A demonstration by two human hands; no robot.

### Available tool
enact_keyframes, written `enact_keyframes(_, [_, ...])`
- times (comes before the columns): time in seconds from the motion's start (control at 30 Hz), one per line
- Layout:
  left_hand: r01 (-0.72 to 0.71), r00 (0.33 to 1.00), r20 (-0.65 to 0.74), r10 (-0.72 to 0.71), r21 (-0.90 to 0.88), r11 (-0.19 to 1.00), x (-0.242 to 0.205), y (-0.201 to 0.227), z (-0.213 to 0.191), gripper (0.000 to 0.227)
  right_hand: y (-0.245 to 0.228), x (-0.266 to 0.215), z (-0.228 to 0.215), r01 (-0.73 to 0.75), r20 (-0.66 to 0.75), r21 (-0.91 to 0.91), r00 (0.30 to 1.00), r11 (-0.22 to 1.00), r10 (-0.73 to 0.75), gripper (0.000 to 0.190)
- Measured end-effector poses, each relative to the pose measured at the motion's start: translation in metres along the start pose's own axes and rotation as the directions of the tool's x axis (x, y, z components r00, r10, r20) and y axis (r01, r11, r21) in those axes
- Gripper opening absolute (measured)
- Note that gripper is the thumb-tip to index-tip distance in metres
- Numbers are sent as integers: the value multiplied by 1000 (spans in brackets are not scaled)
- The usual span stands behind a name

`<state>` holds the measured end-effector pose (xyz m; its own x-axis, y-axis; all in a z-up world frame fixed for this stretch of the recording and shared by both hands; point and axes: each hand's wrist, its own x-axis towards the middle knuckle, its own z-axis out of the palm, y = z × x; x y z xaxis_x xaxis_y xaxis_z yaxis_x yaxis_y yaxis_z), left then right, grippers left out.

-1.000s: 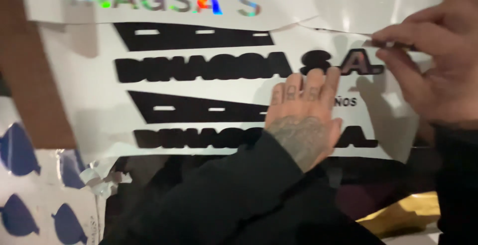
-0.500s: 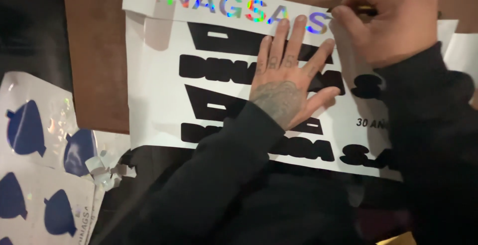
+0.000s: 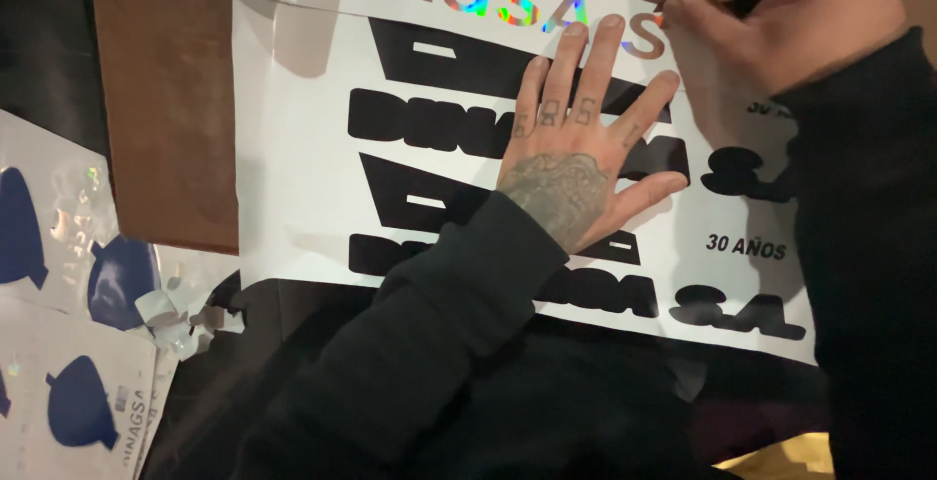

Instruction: The person uses a craft knife to carefully cut around the edges of black lettering on a white sticker sheet. They then peel away the excess backing material to reveal the letters. The task is performed on a flat surface with other sticker sheets visible nearby.

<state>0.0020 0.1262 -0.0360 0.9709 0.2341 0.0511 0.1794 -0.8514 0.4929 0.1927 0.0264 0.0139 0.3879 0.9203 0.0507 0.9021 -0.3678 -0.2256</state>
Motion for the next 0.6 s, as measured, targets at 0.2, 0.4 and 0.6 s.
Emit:
enact_keyframes(0.2, [-1,1000,16,1,-1,1000,0,0,-2,77,12,0,7,58,-11,71,998,996,-58,11])
enact_keyframes(0.4, [-5,1000,13,5,2,1000,0,0,2,79,1,2,-2,35,23,6,999,999,-35,10])
enact_keyframes(0.6, [4,1000,-1,-4,15,1000,1,0,1,78,-2,4,-3,-14,86,23,996,1000,12,8])
